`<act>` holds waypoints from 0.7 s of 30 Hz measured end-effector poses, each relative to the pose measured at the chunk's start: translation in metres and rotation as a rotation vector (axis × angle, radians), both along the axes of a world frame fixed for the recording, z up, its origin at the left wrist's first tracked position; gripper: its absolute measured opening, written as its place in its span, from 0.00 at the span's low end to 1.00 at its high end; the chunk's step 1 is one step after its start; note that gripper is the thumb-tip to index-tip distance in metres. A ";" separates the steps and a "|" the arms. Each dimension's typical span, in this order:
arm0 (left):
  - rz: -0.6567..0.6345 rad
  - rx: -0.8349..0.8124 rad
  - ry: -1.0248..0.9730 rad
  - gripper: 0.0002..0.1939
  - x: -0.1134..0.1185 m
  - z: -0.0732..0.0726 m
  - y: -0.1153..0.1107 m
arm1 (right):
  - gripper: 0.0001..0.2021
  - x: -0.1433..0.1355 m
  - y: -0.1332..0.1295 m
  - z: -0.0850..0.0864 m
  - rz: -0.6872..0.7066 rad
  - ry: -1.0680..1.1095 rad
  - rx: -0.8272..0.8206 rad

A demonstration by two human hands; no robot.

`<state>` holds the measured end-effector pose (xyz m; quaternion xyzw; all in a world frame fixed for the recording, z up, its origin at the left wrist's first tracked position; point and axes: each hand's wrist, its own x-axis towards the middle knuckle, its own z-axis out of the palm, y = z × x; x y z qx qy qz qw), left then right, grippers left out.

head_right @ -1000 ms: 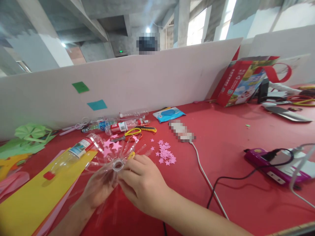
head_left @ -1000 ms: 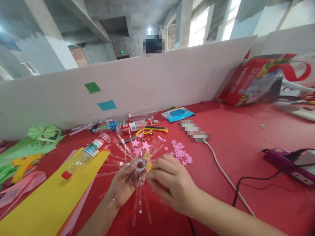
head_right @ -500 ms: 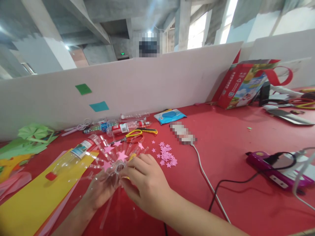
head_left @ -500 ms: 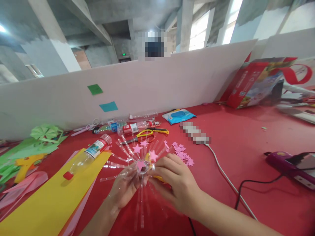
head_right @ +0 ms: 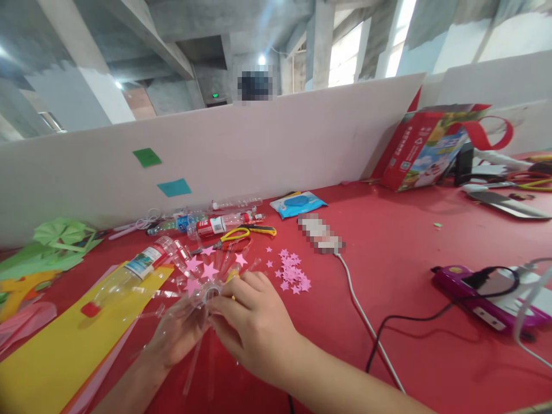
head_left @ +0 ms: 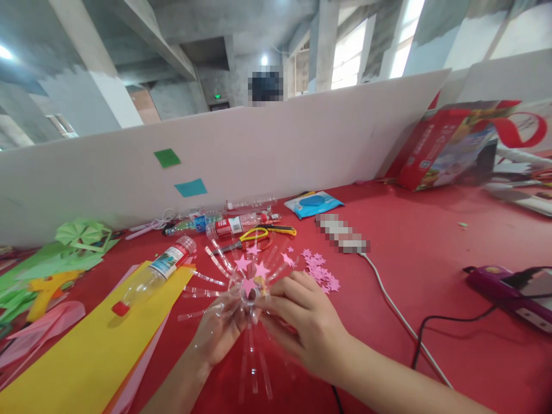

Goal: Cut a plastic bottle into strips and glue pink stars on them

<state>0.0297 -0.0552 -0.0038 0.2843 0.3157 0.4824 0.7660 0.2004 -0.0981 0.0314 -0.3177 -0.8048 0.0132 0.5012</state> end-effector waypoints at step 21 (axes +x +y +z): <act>0.034 0.002 0.004 0.02 0.005 0.009 -0.006 | 0.09 -0.005 0.002 -0.006 -0.054 -0.103 -0.028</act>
